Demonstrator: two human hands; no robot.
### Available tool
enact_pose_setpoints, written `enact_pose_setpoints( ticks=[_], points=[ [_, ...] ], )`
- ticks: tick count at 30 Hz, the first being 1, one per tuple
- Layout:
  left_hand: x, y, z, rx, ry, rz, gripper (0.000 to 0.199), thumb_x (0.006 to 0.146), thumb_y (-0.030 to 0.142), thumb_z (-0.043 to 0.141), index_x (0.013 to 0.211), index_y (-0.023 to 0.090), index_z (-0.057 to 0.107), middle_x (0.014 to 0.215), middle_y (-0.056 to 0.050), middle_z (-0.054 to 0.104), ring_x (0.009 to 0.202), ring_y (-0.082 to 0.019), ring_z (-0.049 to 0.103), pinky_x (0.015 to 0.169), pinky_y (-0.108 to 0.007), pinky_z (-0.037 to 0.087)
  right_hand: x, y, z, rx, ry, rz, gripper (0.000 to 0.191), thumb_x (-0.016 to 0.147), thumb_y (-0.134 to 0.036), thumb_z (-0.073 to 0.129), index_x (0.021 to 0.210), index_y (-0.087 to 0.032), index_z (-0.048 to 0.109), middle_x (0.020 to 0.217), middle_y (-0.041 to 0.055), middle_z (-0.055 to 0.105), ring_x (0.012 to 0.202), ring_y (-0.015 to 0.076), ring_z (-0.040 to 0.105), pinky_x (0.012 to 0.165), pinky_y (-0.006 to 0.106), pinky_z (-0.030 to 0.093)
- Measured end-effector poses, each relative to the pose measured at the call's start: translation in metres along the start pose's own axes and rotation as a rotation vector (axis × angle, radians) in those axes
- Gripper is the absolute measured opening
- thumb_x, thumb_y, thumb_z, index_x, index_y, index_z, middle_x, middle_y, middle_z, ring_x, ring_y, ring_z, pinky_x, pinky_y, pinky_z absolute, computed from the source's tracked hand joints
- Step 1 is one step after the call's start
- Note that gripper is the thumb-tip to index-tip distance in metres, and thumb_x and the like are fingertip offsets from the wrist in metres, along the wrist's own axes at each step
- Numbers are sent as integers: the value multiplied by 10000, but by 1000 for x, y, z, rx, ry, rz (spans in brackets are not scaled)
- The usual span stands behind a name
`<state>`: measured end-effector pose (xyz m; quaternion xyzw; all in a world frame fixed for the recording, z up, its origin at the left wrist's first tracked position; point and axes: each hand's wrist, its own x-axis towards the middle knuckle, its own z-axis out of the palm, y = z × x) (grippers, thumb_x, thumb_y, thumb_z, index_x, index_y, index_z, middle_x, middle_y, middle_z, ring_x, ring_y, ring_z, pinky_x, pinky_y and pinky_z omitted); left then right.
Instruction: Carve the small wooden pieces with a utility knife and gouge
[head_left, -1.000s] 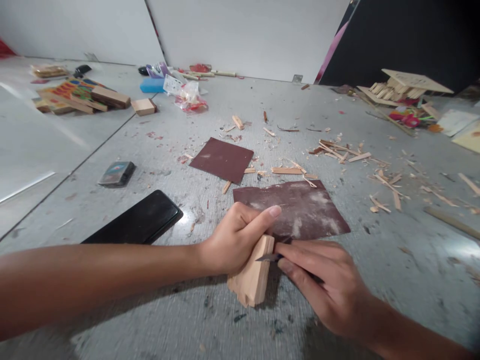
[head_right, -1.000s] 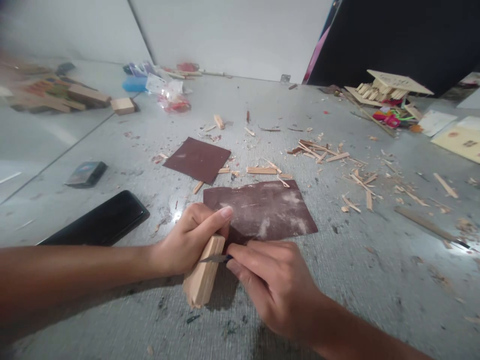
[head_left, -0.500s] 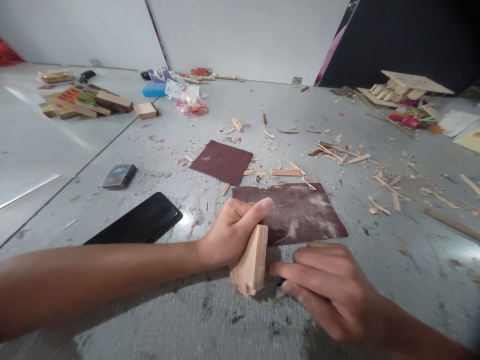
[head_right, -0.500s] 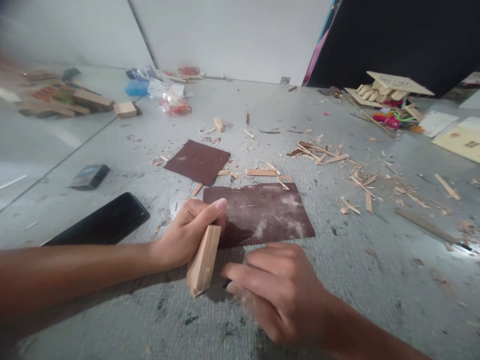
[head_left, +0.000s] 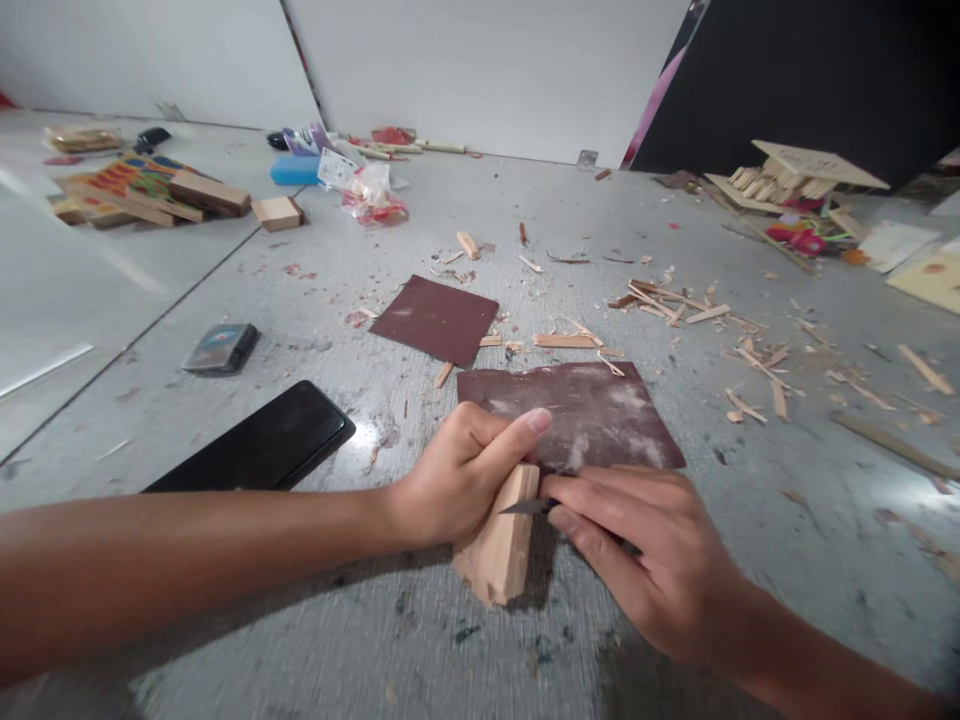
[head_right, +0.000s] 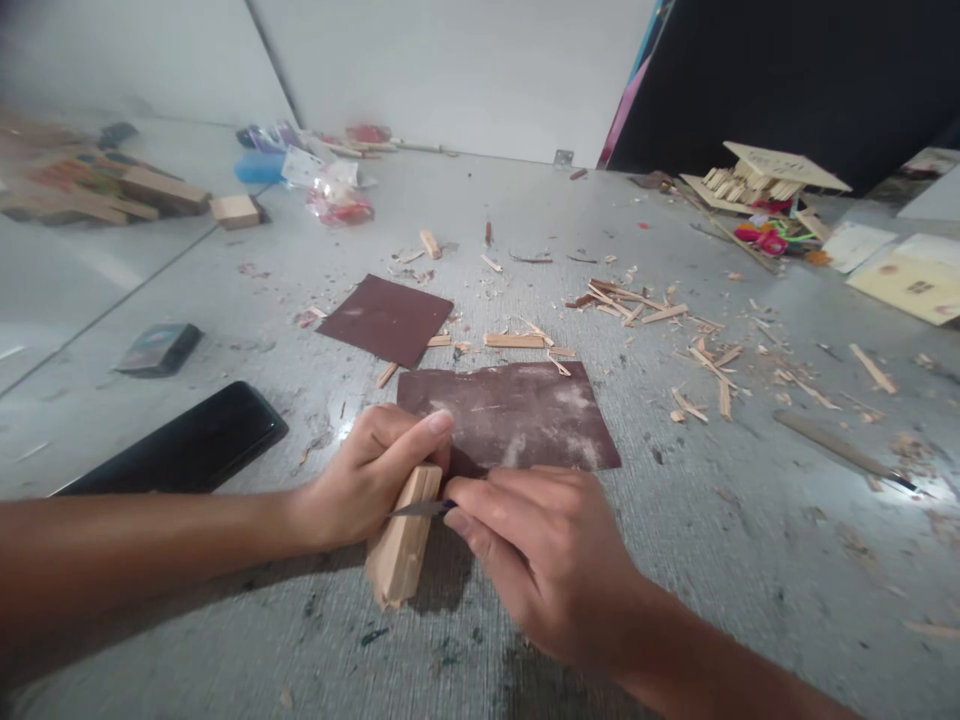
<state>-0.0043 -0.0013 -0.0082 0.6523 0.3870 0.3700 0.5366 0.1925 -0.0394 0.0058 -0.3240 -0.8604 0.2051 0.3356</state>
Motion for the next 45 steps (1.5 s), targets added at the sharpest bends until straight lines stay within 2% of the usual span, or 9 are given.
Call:
enact_pose_setpoints(
  ticks=[8, 12, 14, 20, 26, 30, 38, 42, 45],
  points=[
    [0, 0, 0, -10, 7, -28, 625, 1007, 522, 453, 487, 191, 351, 474, 51, 312, 468, -73, 267, 415, -223, 219, -1, 2, 4, 72, -75, -13, 203, 1008, -138, 524, 1069, -114, 716, 821, 49, 740, 675, 165, 655, 616, 304, 467],
    [5, 0, -2, -30, 71, -48, 613, 1013, 541, 416, 508, 200, 352, 476, 60, 288, 454, -71, 247, 413, -225, 221, -8, -4, 11, -10, -239, -122, 263, 986, -174, 481, 844, -173, 703, 645, 10, 603, 534, 171, 499, 517, 344, 341],
    [6, 0, -3, -35, 83, -47, 618, 1010, 555, 412, 508, 203, 339, 480, 58, 287, 457, -72, 247, 417, -228, 217, -10, -6, 9, -43, -267, -158, 253, 977, -184, 487, 841, -177, 702, 623, 3, 564, 527, 176, 463, 519, 354, 311],
    [3, -2, -2, -32, 38, -13, 651, 998, 590, 440, 493, 201, 306, 485, 46, 304, 475, -75, 249, 427, -233, 200, -6, 3, -10, 21, -83, -86, 170, 991, -150, 540, 1050, -147, 700, 738, -4, 667, 596, 144, 570, 593, 316, 402],
    [-1, -1, -1, -66, -24, -7, 650, 1019, 575, 430, 505, 194, 315, 494, 41, 323, 482, -77, 272, 428, -228, 230, 1, 3, -6, 30, 23, -20, 172, 1009, -150, 540, 1058, -158, 705, 856, 9, 755, 722, 140, 683, 686, 277, 490],
    [-6, 5, 0, -100, -44, -22, 647, 1027, 565, 414, 507, 188, 336, 499, 37, 345, 486, -78, 293, 436, -222, 256, 5, -2, -1, 62, 39, -20, 163, 1015, -140, 540, 1042, -155, 700, 960, 31, 787, 803, 139, 723, 739, 248, 525],
    [-10, 18, 6, -245, -12, -87, 639, 1005, 575, 457, 508, 174, 428, 476, 42, 375, 465, -69, 301, 442, -217, 269, -1, -9, 2, 67, 91, -42, 161, 1003, -143, 569, 1093, -138, 702, 977, 39, 799, 857, 139, 754, 824, 228, 543],
    [-6, 22, 3, -244, 62, -41, 659, 994, 600, 482, 494, 173, 449, 458, 43, 373, 449, -69, 306, 450, -228, 289, -4, -12, 6, 136, 58, -40, 147, 1015, -158, 553, 1057, -145, 693, 901, 29, 769, 763, 139, 712, 729, 252, 523],
    [-1, 27, -5, -237, 118, -32, 658, 967, 613, 529, 481, 173, 473, 447, 32, 407, 428, -73, 336, 438, -235, 293, -8, -14, 12, 143, -43, -49, 190, 1028, -194, 521, 975, -146, 697, 737, 9, 681, 622, 147, 610, 602, 298, 448]
  ],
)
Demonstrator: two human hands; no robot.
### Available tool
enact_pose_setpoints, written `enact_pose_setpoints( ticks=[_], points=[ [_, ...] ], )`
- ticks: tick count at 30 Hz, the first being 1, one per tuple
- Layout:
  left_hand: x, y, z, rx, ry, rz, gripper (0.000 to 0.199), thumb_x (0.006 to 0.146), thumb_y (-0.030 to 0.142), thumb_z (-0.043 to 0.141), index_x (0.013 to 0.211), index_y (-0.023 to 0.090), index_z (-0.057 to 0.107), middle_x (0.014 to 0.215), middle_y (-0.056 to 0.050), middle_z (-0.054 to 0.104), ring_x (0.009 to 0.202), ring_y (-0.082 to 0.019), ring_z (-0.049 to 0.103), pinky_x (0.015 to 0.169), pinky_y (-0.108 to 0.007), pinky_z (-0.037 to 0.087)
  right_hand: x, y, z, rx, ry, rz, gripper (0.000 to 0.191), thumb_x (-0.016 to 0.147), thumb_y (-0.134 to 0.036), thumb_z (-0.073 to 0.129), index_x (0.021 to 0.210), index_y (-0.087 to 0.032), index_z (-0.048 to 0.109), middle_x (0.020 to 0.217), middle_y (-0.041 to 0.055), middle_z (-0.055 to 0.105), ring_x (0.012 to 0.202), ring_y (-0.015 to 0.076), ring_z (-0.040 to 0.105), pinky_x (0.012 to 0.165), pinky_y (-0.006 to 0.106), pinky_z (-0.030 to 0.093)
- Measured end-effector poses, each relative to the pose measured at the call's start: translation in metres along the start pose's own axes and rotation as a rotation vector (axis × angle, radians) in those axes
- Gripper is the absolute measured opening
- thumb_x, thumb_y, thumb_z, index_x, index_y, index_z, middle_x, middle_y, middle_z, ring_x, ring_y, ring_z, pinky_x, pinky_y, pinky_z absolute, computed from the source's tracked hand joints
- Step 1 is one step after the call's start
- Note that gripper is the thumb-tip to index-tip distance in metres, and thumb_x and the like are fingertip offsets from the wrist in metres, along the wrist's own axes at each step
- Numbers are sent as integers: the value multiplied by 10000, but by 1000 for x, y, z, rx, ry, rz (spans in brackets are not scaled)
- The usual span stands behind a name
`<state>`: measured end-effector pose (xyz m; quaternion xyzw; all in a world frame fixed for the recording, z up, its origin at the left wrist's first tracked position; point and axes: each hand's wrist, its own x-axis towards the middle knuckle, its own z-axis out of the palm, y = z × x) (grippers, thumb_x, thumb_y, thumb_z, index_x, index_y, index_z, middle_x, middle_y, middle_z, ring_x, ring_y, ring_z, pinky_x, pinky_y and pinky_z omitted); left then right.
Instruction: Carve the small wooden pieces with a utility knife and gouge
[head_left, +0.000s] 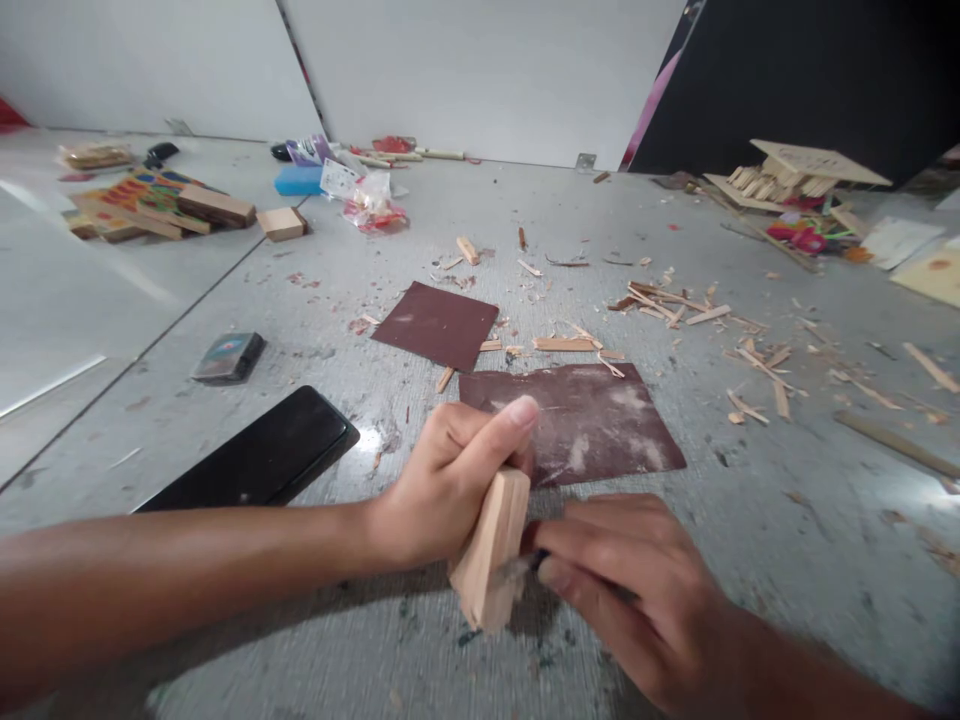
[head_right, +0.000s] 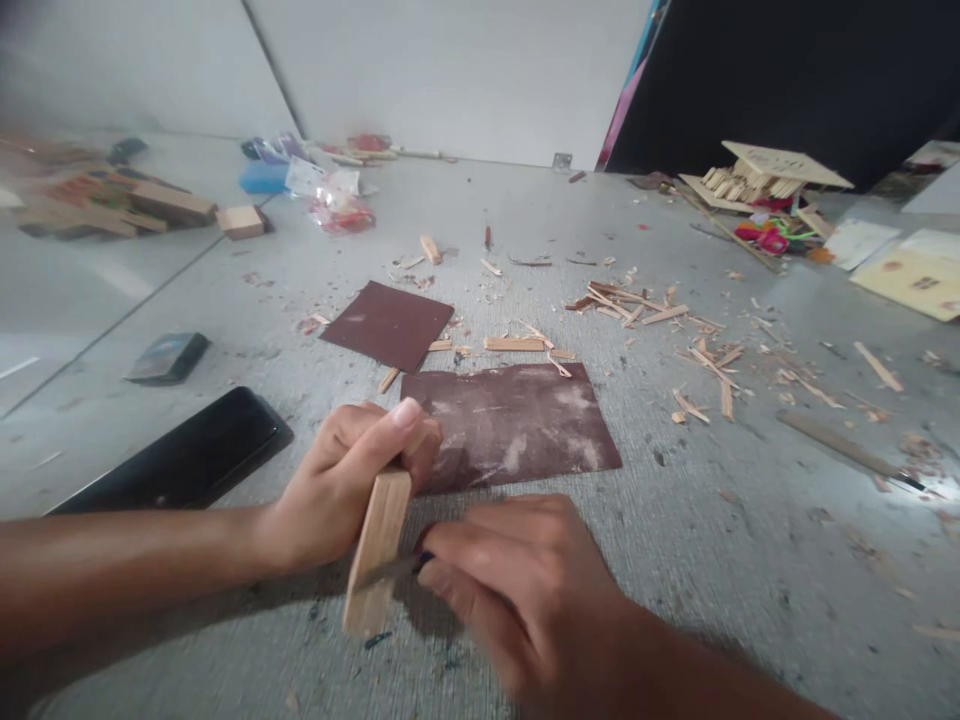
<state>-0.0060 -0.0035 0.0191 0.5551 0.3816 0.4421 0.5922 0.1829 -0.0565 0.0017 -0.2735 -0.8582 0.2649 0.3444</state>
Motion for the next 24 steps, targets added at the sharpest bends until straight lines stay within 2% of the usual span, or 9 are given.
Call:
enact_pose_setpoints(
  ticks=[3, 5, 8, 10, 14, 17, 21, 24],
  points=[
    [7, 6, -6, -12, 127, 36, 639, 932, 609, 594, 473, 178, 484, 430, 26, 432, 399, -78, 362, 406, -238, 272, -4, 1, 4, -27, -150, -31, 278, 1039, -235, 477, 918, -149, 713, 630, -9, 578, 538, 155, 497, 534, 334, 347],
    [10, 7, -7, 4, 140, 78, 649, 945, 596, 589, 463, 176, 474, 426, 29, 419, 400, -73, 351, 406, -237, 259, -3, 3, 2, -17, -166, -39, 260, 1032, -227, 482, 958, -141, 717, 645, -6, 571, 557, 159, 491, 542, 338, 332],
    [7, 2, -5, 12, 59, 75, 664, 988, 577, 537, 467, 174, 455, 431, 34, 396, 408, -68, 323, 413, -239, 250, 1, 6, -8, -3, -74, -71, 206, 1013, -210, 519, 1033, -132, 708, 660, -10, 566, 562, 153, 492, 543, 328, 340],
    [4, -4, -3, 17, 8, 90, 670, 1007, 580, 505, 477, 173, 453, 447, 30, 397, 423, -72, 324, 425, -246, 259, 4, 7, -16, -2, 3, -73, 194, 1010, -200, 524, 1074, -143, 698, 694, -5, 616, 580, 147, 544, 568, 313, 397],
    [-3, -13, -1, 77, -90, 155, 676, 1035, 583, 441, 497, 178, 393, 492, 28, 369, 469, -84, 322, 460, -263, 264, 9, 5, -27, -66, 108, 62, 210, 1017, -156, 506, 1128, -217, 673, 955, 8, 769, 819, 141, 707, 748, 271, 502],
    [-8, -13, 1, 108, -144, 185, 638, 1058, 536, 417, 531, 180, 370, 528, 26, 377, 497, -90, 334, 482, -267, 276, 11, 3, -29, -75, 120, 102, 218, 1022, -160, 506, 1139, -248, 666, 991, -8, 776, 878, 134, 726, 755, 256, 509],
    [-13, -12, 4, 105, -188, 225, 593, 1082, 455, 390, 558, 183, 336, 554, 30, 381, 510, -88, 332, 494, -263, 286, 12, 2, -27, -33, 84, 104, 197, 1019, -164, 515, 1119, -245, 664, 891, -29, 755, 823, 129, 719, 732, 262, 503],
    [-14, -12, 5, 120, -198, 250, 578, 1092, 411, 379, 563, 178, 352, 557, 32, 393, 514, -87, 342, 507, -260, 296, 13, 1, -26, -14, 69, 88, 187, 1010, -149, 531, 1097, -236, 672, 911, -26, 765, 802, 130, 711, 730, 270, 502]
  ],
)
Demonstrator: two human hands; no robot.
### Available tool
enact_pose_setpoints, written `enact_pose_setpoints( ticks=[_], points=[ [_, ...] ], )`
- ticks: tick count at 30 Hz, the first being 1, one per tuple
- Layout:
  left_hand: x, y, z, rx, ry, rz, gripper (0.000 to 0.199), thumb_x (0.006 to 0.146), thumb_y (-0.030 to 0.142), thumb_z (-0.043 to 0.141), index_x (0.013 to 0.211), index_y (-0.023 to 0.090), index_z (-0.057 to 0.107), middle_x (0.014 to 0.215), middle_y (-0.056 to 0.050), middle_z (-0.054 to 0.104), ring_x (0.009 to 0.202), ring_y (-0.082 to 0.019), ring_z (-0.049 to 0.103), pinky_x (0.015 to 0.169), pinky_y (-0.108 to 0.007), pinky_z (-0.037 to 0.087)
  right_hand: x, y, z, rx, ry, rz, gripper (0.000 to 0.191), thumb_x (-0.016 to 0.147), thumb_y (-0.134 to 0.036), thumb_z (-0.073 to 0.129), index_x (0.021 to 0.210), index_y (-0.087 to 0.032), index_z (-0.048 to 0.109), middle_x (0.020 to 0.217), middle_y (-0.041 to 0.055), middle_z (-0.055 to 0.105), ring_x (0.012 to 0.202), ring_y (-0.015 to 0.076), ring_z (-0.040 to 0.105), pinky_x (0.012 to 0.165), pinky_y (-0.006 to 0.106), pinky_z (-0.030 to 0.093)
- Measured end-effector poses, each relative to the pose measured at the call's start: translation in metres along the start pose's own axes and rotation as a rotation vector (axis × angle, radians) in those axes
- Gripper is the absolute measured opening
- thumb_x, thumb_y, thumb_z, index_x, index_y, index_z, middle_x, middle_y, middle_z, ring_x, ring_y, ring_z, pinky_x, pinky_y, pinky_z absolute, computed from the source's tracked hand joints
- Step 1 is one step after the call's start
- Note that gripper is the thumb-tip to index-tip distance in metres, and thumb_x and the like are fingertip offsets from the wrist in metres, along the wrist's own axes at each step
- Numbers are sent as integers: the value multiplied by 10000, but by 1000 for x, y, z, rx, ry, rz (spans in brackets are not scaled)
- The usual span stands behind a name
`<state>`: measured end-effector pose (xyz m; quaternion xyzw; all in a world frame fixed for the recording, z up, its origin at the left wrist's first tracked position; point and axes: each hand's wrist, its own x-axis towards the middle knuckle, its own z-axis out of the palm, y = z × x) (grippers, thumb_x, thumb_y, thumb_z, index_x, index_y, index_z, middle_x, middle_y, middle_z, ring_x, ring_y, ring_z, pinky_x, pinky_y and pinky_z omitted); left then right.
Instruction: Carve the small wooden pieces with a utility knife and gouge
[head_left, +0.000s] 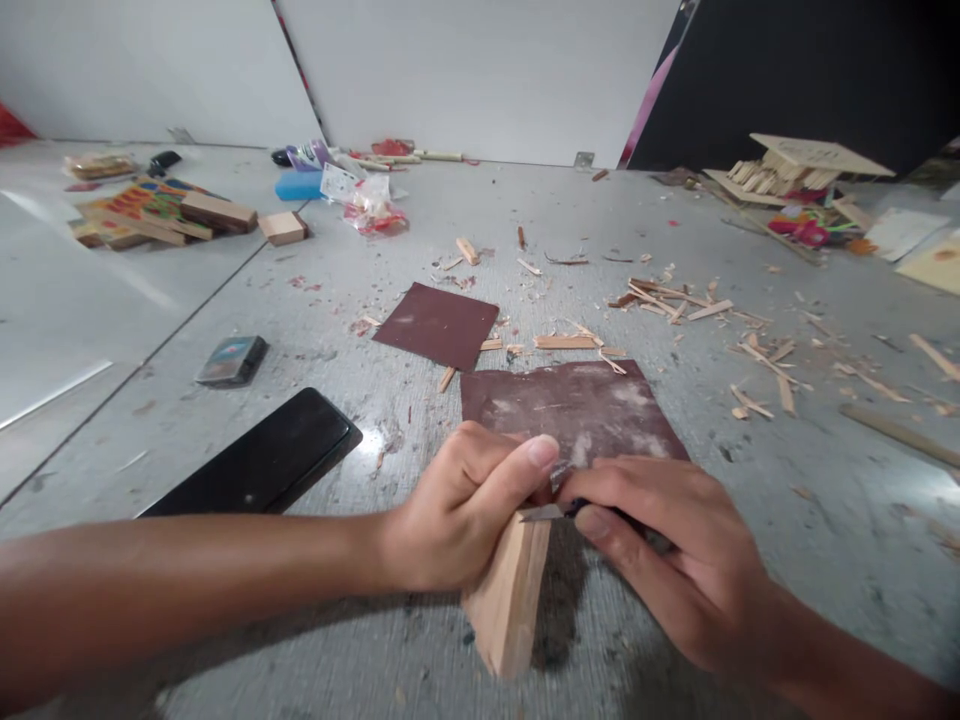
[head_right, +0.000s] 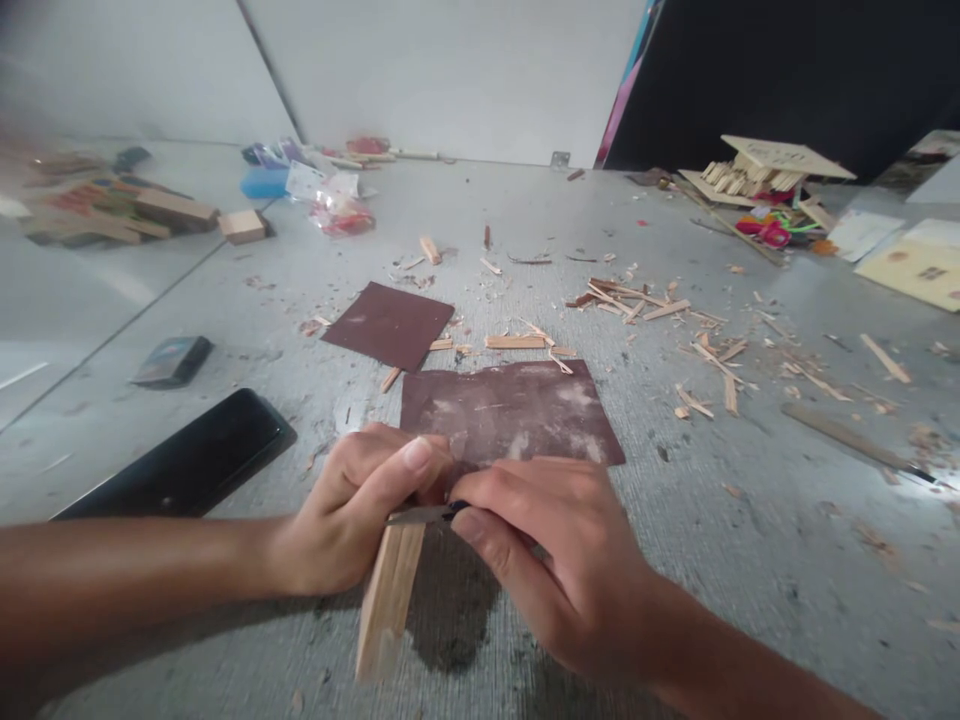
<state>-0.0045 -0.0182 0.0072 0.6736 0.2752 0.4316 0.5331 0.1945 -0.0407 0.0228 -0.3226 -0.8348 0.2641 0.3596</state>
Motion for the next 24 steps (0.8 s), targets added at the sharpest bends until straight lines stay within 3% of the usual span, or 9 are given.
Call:
enact_pose_setpoints(
  ticks=[4, 19, 24],
  points=[
    [0, 1, -1, -6, -9, -6, 568, 1092, 388, 376, 567, 174, 423, 581, 12, 478, 530, -95, 410, 531, -266, 336, 2, -1, 1, 45, -14, -13, 184, 1004, -133, 537, 1084, -228, 673, 927, -25, 768, 814, 131, 714, 738, 264, 509],
    [0, 0, -2, 6, -14, -6, 564, 1090, 364, 385, 560, 175, 356, 559, 38, 385, 514, -83, 328, 507, -259, 289, 2, 0, 6, -39, 39, -61, 160, 994, -109, 538, 1052, -171, 674, 873, 6, 763, 740, 137, 700, 697, 268, 512],
    [-3, 1, 0, 5, 5, -102, 591, 1081, 416, 391, 540, 177, 385, 518, 43, 357, 483, -82, 312, 473, -257, 272, -2, 0, 10, -111, 78, -102, 159, 995, -115, 535, 1076, -157, 665, 885, 44, 778, 723, 169, 723, 662, 295, 536]
  ],
)
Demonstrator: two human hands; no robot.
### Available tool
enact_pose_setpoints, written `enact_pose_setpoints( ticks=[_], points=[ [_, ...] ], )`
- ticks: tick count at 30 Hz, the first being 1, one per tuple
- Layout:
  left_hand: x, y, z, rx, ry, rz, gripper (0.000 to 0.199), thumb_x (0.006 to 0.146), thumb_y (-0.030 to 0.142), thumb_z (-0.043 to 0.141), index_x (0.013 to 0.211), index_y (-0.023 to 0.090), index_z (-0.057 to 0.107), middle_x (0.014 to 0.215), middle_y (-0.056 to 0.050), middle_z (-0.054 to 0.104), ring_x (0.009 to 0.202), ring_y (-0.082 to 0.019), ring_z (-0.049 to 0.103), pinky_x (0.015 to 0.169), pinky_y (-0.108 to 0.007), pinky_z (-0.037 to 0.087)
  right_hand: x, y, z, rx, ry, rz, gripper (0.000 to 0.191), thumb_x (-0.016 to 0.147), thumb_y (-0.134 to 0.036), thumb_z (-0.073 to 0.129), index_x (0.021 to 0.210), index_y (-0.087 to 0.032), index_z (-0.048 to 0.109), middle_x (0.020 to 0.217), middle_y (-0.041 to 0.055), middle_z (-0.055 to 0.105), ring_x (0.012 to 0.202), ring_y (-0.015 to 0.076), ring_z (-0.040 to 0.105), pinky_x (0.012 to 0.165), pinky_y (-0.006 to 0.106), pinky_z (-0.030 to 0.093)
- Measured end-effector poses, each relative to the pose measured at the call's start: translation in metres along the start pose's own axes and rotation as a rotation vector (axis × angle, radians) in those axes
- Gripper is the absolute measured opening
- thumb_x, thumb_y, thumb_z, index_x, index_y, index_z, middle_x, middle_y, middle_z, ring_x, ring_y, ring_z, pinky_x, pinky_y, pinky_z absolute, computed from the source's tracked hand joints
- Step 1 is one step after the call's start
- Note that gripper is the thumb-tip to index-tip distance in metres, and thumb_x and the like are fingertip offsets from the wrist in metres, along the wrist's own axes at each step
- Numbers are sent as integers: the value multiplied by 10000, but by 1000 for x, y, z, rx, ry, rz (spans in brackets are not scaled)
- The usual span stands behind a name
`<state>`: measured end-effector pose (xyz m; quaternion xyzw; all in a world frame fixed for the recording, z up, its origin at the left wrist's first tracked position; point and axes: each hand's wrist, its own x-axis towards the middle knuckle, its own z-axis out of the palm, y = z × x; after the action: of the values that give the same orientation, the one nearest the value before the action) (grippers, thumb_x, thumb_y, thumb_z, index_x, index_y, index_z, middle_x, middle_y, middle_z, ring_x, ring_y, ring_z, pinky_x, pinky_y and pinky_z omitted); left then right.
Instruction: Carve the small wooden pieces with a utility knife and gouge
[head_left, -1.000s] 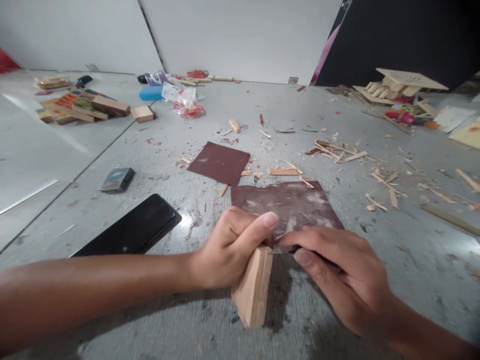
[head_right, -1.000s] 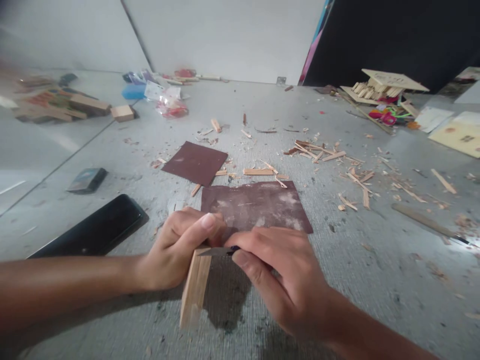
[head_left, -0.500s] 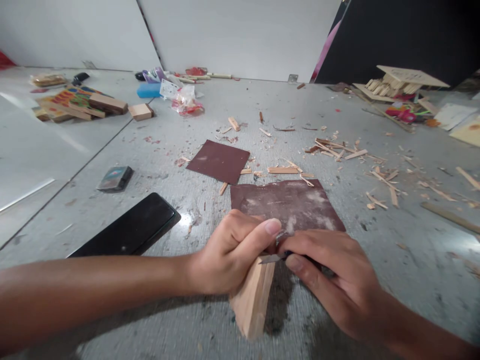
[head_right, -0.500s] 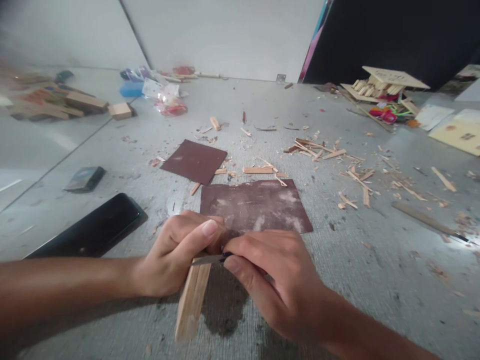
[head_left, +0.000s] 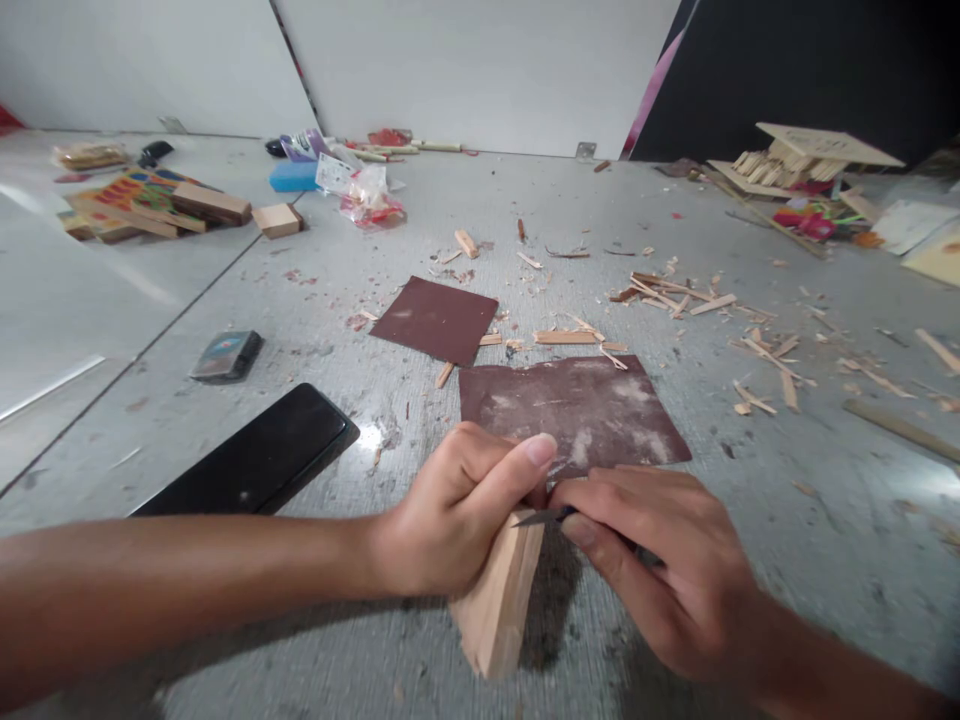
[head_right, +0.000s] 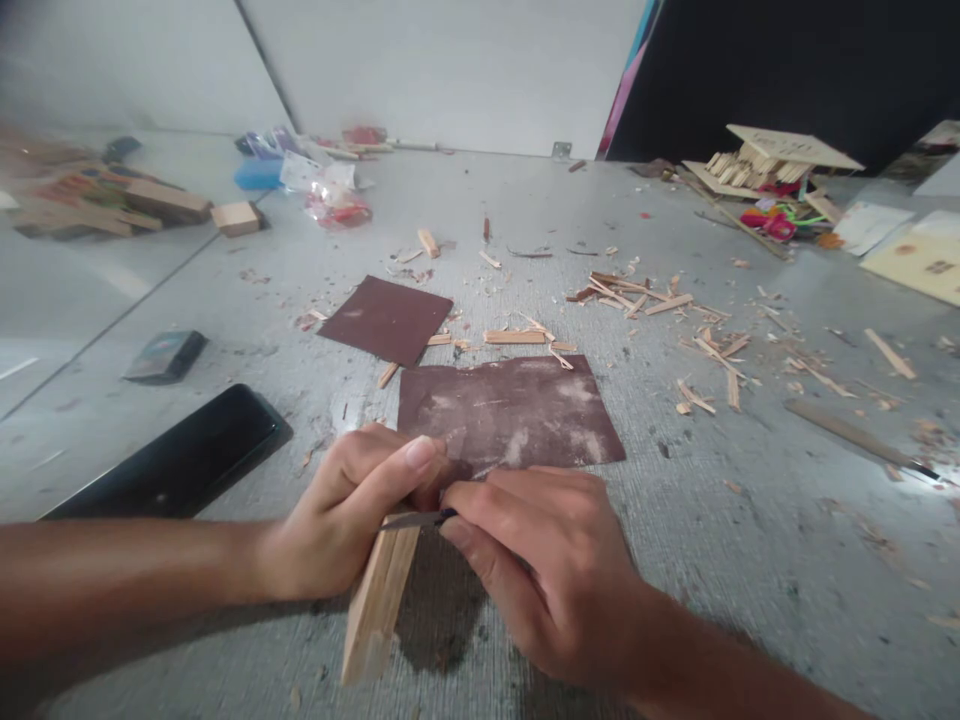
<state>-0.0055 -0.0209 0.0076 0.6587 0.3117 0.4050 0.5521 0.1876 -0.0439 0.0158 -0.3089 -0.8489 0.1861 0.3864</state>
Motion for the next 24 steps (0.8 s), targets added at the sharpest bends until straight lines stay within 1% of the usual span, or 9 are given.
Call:
enact_pose_setpoints(
  ticks=[5, 10, 16, 24],
  points=[
    [-3, 5, 2, -17, 7, -80, 632, 1066, 480, 401, 509, 184, 356, 484, 50, 306, 458, -80, 261, 438, -253, 231, -4, -1, 2, -2, 11, 1, 170, 991, -119, 530, 1084, -158, 668, 821, 45, 769, 707, 191, 736, 633, 305, 548],
    [0, 4, 2, -35, 44, -114, 627, 1048, 493, 427, 507, 184, 354, 491, 47, 312, 467, -79, 268, 441, -243, 241, -5, 0, 4, -21, 63, 7, 172, 994, -128, 535, 1086, -162, 675, 891, 56, 796, 723, 183, 748, 641, 288, 561],
    [4, 5, 3, -46, 57, -123, 607, 1034, 479, 438, 510, 188, 341, 493, 50, 308, 471, -75, 267, 451, -227, 263, -4, 1, 6, 51, 71, 37, 179, 994, -144, 544, 1090, -179, 690, 925, 46, 806, 759, 176, 764, 662, 275, 597],
    [3, 5, 2, 5, 52, -160, 630, 1010, 542, 444, 496, 190, 349, 484, 45, 314, 471, -82, 262, 431, -225, 254, -4, 4, 7, 113, 79, 36, 186, 974, -132, 568, 1089, -173, 709, 940, 59, 810, 772, 181, 771, 660, 279, 610]
  ],
)
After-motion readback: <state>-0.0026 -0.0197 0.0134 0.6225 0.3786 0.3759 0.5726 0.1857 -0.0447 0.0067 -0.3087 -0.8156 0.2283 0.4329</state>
